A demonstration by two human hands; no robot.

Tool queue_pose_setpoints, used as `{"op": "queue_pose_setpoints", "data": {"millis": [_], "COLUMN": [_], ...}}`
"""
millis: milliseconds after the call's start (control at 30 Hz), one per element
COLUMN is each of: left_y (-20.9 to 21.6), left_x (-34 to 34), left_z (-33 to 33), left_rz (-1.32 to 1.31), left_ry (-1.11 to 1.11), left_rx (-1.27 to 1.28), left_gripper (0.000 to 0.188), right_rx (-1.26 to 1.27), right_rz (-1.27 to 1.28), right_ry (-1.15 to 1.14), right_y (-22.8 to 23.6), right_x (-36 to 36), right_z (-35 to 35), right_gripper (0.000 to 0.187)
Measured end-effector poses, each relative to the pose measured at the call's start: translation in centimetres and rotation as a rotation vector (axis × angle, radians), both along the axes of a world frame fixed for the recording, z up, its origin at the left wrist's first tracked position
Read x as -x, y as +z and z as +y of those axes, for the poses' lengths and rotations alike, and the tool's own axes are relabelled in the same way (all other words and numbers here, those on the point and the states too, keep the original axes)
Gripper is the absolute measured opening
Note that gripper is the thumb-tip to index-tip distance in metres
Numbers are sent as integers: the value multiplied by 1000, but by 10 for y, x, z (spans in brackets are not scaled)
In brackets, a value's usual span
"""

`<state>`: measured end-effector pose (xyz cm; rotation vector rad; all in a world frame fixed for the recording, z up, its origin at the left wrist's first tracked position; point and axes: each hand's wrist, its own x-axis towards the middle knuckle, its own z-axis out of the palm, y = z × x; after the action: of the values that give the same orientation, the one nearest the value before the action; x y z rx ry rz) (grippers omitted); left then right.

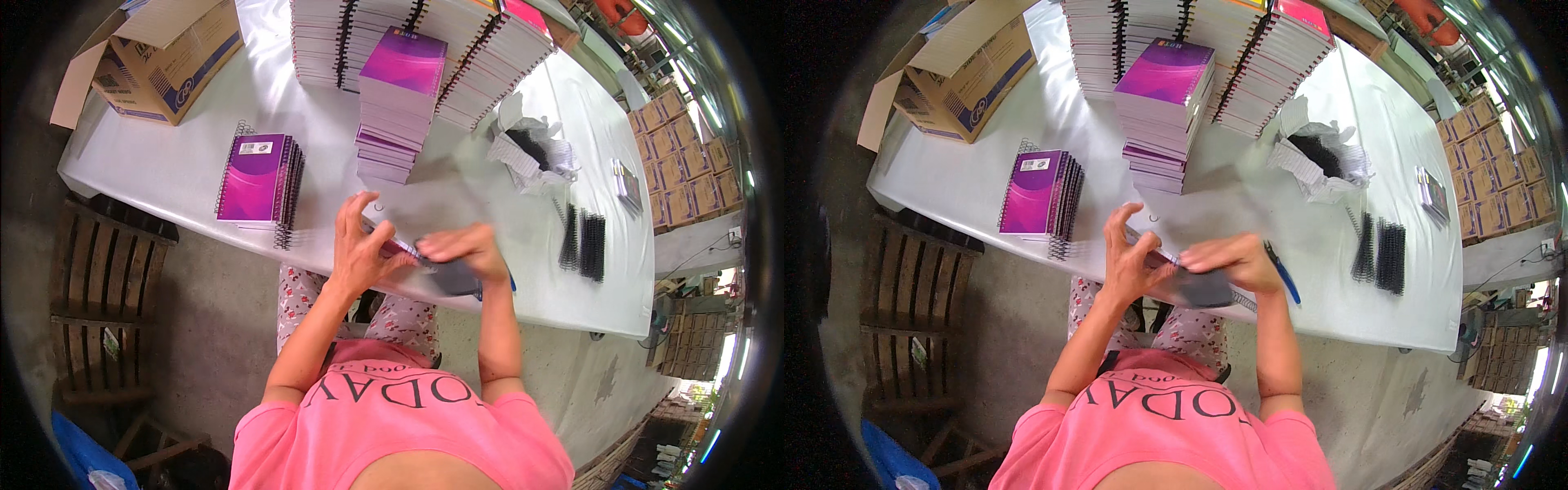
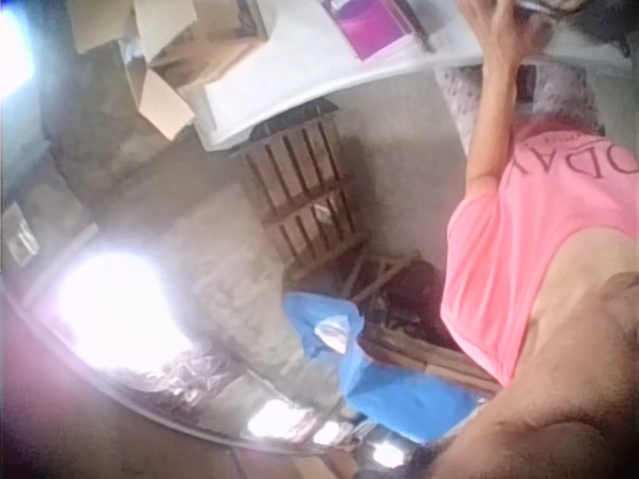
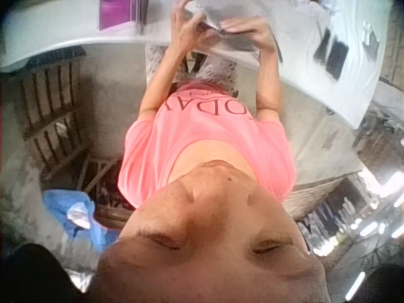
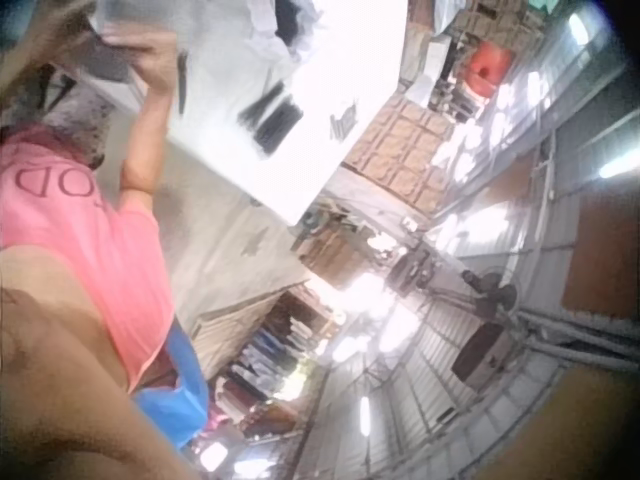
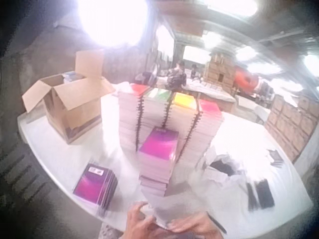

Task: The person assembles spiral notebooks by inserting wire coils into pre-punched holes in paper stacks and covers, then uses pliers to bend and secure the wire ends.

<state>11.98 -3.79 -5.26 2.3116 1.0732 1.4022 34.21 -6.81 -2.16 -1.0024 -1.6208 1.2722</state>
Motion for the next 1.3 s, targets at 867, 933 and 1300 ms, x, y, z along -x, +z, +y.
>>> {"op": "queue_pose_setpoints", "data": {"millis": [867,933,1300], "left_y": [-29,-33,-41], "left_x": [2,2,3], "left_z": [26,27,26], "left_rz": [-334,-318,-428], "left_ry": [-194,-214,-250], "left_rx": [324,308,373], "left_gripper": [104,104,68], "right_rx": [52,-26,-186], "right_rz": [-243,23,-641], "right_ry": [-190,-85,-622], "right_y": [11,21,20], "right_x": [48,53,14], "right_z": [38,33,18], "right_gripper": [38,37,44]}}
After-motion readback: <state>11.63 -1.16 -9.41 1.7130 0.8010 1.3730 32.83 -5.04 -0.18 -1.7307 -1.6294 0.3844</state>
